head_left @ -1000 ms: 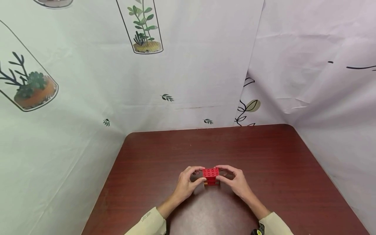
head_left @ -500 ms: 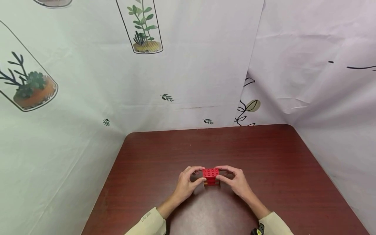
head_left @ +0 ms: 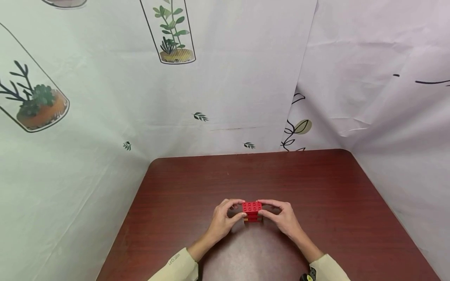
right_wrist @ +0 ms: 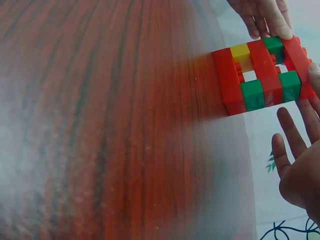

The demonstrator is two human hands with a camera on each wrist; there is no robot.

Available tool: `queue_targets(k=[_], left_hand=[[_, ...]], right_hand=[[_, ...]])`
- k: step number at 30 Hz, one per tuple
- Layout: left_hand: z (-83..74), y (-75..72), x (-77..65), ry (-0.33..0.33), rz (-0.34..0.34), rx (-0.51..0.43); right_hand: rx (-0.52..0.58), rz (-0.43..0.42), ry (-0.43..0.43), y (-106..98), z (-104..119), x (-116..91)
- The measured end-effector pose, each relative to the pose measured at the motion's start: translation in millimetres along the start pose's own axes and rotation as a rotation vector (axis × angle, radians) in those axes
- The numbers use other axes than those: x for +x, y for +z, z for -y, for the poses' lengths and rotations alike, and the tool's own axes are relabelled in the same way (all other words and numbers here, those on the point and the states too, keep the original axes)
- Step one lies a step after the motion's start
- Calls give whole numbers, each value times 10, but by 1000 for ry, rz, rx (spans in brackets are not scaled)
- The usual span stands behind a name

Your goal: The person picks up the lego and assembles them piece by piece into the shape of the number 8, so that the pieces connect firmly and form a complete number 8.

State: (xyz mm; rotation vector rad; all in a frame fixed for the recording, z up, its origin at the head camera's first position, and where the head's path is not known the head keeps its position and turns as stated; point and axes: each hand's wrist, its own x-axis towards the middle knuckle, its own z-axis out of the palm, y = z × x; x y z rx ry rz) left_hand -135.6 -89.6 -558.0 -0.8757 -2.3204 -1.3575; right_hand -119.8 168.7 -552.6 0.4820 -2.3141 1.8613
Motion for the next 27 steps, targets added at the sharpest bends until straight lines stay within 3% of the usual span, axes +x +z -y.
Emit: queue_targets(k=[8,15,27], left_hand=[[-8,-9,11,-12,6,3],[-28,-13,20,-6,3,19],[-61,-1,-22,-44,-4,16]], right_hand=[[-4,19,-66,-4,13,13],[43,43,-58,-6,-16,28],[9,36,-69,8,-34,6]])
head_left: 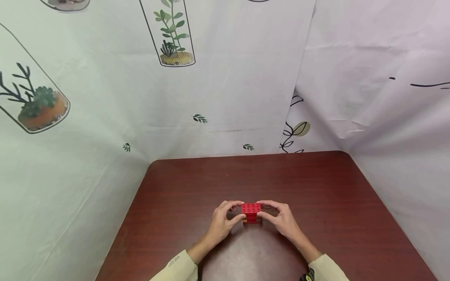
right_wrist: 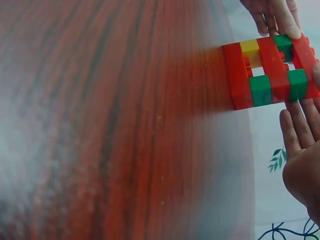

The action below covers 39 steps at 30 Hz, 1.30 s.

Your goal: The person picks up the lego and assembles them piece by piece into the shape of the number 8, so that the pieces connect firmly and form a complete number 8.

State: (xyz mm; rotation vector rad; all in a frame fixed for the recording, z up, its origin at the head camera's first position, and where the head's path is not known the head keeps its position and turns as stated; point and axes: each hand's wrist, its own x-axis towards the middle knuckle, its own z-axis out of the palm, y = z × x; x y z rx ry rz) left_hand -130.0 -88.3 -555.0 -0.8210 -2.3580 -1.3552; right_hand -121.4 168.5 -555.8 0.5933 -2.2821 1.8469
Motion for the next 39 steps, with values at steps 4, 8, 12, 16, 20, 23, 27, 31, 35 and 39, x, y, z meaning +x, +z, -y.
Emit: queue_targets(k=[4,8,12,16,20,23,27,31,35,39], left_hand=[[7,15,-19,-2,-10,-1],[35,34,-22,34,-26,16],[45,34,-15,43,-21,37],[24,34,-10,45,-22,56],[-7,34,-3,26,-17,82],[-31,30,-7,9,-15,104],[-56,27,-24,-16,-10,123],[-59,30,-43,-34,-4,127],[-44,36,-68,-41,-3,136],[-20,40,-96,-45,3,154]], right_hand=[[-23,4,-11,-6,-10,-7],[-75,3,-39,-17,-4,8],[-104,9,-46,-29,12,19],[-99,21,-51,-29,19,14],[-104,17,-55,-23,8,10],[-108,11,-60,-15,-1,12],[-115,9,-52,0,-1,2],[-151,7,-40,10,-3,-38],[-179,0,-43,7,-29,-80],[-191,-11,-47,-7,-58,-97]])
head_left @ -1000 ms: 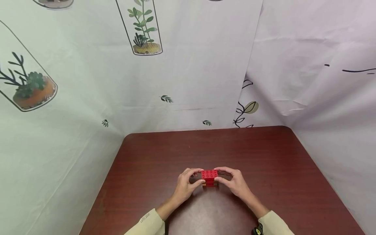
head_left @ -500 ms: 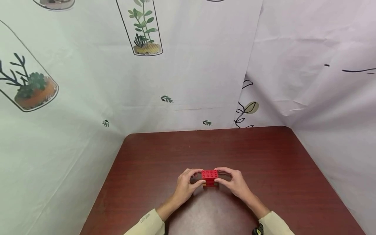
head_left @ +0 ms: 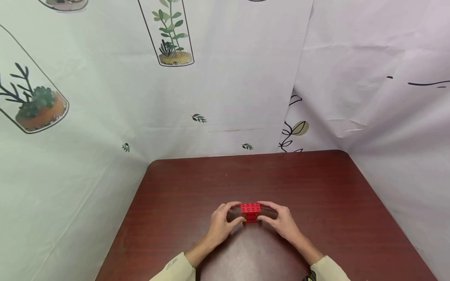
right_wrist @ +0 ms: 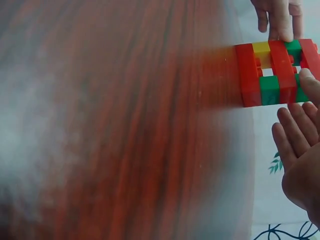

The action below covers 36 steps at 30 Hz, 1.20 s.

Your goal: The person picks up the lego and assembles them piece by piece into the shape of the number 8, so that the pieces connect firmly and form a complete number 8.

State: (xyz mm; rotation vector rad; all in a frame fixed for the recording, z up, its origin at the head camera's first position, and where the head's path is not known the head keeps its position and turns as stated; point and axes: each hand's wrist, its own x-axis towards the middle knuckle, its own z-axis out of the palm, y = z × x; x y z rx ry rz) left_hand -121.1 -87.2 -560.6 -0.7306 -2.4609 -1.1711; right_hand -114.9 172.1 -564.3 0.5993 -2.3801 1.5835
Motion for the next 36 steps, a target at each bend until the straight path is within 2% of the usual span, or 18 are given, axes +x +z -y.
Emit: queue_targets(k=[5,12,16,26,36], left_hand=[[17,8,-30,-16,11,16],[15,21,-53,-32,15,30],[15,27,-60,-27,4,29],[-6,14,-50,-82,21,-1],[0,16,-22,-82,8,-62]], right_hand=[[-12,-3,12,-14,-15,-3],[-85,21,71,-25,-10,-21],[-82,24,86,-15,-16,-31],[-42,16,116,-3,0,-17],[-87,-21,84,-1,4,15]])
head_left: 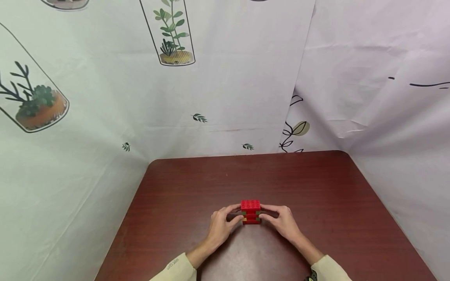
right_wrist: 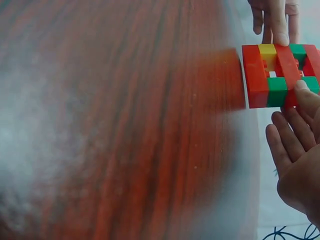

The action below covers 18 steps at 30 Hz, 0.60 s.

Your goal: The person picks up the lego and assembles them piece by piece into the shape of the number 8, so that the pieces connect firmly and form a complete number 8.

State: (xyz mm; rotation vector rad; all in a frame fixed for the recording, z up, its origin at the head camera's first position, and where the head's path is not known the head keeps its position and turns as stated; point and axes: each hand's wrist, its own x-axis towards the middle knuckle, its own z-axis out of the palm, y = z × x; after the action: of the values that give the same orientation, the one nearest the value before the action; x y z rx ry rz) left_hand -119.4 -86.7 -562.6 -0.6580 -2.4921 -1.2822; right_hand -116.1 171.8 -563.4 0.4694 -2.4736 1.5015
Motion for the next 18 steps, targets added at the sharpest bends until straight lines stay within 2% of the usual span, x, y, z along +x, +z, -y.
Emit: queue_targets(k=[9,18], left_hand=[[-4,-8,63,-20,-19,-11],[55,7,142,-56,-21,-2]], right_hand=[[-27,-20,14,12,28,68],[-35,-34,21,41,24,154]])
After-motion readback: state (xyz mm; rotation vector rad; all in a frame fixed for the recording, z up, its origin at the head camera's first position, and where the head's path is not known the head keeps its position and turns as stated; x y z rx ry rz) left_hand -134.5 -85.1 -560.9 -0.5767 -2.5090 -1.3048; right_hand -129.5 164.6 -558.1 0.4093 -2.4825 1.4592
